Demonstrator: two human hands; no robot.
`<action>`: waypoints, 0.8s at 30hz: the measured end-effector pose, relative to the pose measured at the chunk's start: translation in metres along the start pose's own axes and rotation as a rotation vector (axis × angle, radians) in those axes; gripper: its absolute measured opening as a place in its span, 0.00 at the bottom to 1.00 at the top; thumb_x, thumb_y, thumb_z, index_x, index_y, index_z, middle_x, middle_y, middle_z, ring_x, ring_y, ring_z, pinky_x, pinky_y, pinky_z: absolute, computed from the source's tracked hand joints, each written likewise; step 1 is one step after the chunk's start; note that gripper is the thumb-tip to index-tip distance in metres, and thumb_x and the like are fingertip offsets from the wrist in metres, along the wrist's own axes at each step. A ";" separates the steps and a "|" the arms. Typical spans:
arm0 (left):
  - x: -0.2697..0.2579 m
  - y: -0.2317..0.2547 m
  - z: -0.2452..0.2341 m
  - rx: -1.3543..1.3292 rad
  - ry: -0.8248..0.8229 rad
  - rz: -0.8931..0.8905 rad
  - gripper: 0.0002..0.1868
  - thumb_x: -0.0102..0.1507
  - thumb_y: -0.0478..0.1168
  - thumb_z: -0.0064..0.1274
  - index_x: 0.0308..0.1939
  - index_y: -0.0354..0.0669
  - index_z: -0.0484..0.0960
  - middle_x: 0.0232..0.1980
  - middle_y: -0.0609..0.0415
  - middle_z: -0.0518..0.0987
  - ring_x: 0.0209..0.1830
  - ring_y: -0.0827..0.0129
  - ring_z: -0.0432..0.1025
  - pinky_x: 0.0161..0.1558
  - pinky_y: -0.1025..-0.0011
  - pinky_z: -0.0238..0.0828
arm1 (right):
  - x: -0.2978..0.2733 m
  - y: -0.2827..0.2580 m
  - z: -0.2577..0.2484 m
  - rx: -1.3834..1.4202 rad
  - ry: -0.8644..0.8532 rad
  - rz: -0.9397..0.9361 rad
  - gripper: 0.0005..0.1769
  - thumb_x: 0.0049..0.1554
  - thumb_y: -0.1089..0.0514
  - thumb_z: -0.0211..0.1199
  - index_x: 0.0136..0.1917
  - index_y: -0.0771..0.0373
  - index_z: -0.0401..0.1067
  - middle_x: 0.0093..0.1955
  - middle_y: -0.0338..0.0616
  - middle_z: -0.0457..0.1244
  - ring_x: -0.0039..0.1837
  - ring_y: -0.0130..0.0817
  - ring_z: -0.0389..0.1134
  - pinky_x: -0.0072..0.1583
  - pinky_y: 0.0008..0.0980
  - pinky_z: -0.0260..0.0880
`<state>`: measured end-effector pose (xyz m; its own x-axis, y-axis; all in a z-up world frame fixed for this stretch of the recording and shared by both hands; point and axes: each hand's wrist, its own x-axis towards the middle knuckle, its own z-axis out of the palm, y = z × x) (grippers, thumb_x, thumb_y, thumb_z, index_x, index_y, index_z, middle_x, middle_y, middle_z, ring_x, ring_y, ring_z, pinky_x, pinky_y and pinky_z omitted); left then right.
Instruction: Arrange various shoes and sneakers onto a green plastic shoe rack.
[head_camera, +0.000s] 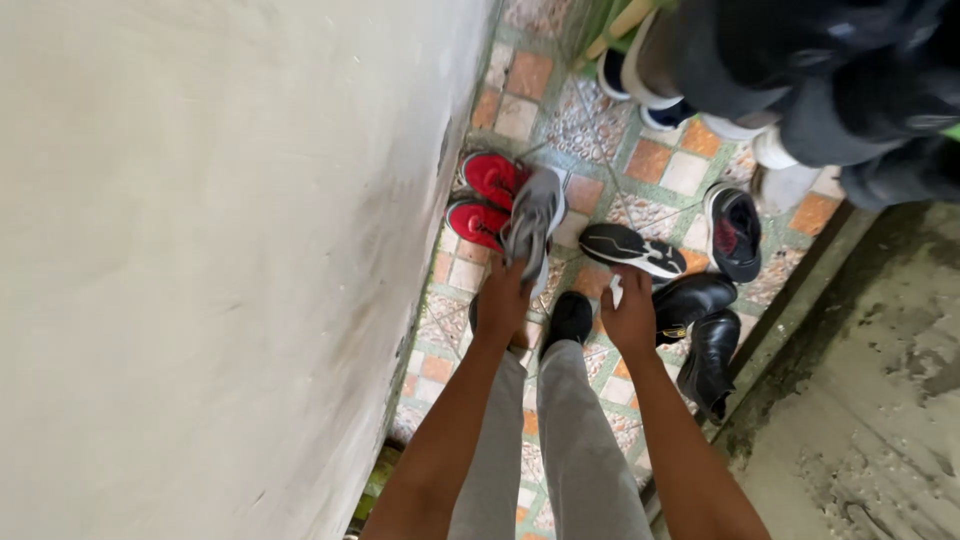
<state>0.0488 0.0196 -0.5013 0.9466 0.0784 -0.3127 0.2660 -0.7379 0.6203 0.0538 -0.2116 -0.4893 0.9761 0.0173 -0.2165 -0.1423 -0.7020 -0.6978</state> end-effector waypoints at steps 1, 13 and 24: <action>-0.012 0.009 -0.015 0.001 0.009 0.018 0.22 0.59 0.39 0.62 0.56 0.44 0.75 0.58 0.29 0.68 0.42 0.35 0.74 0.40 0.44 0.72 | -0.006 -0.014 -0.013 0.001 0.018 -0.009 0.21 0.56 0.66 0.63 0.63 0.65 0.68 0.60 0.54 0.59 0.56 0.52 0.68 0.56 0.46 0.70; -0.116 0.133 -0.161 -0.027 -0.096 0.214 0.20 0.60 0.37 0.62 0.54 0.40 0.75 0.58 0.33 0.67 0.53 0.36 0.72 0.46 0.48 0.74 | -0.102 -0.134 -0.138 0.141 0.161 0.093 0.19 0.56 0.65 0.62 0.61 0.63 0.69 0.62 0.51 0.60 0.55 0.48 0.68 0.55 0.41 0.70; -0.142 0.268 -0.224 -0.072 -0.137 0.328 0.18 0.60 0.40 0.63 0.52 0.43 0.76 0.55 0.38 0.69 0.49 0.38 0.73 0.46 0.50 0.73 | -0.135 -0.183 -0.271 0.101 0.258 0.131 0.19 0.55 0.61 0.64 0.61 0.59 0.70 0.64 0.51 0.60 0.62 0.55 0.65 0.59 0.45 0.68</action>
<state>0.0265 -0.0390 -0.1298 0.9518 -0.2487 -0.1795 -0.0308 -0.6598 0.7508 -0.0074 -0.2784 -0.1472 0.9559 -0.2593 -0.1378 -0.2729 -0.6115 -0.7427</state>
